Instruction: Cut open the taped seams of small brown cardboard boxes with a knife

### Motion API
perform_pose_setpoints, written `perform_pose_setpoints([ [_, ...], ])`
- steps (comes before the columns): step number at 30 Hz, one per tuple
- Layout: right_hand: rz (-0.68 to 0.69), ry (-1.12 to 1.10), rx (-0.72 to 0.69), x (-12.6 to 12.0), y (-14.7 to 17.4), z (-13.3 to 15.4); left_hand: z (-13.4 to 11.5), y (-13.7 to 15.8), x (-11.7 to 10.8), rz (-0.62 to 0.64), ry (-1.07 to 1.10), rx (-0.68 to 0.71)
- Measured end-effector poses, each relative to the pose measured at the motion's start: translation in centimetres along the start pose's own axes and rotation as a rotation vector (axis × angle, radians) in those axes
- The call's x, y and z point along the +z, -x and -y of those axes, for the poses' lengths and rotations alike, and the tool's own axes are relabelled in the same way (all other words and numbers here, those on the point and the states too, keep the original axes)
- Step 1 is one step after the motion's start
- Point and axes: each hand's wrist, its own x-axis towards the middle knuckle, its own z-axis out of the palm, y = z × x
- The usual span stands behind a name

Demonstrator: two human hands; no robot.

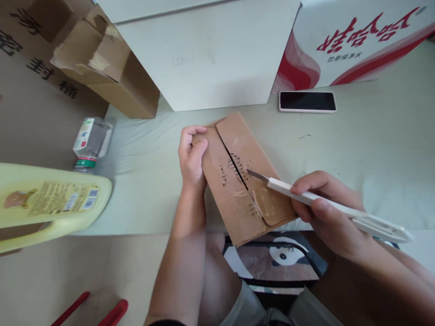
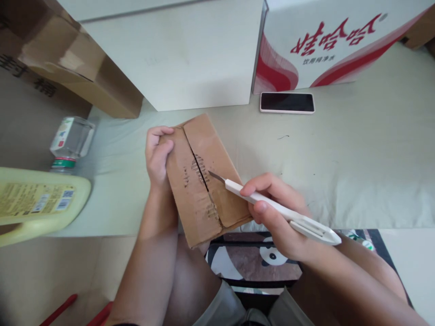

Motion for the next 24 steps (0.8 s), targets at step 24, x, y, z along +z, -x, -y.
perform_pose_setpoints([
  [24,-0.027,-0.108,0.024,0.19,-0.14,-0.25,0.03,0.09,0.14,0.029,0.039,0.005],
])
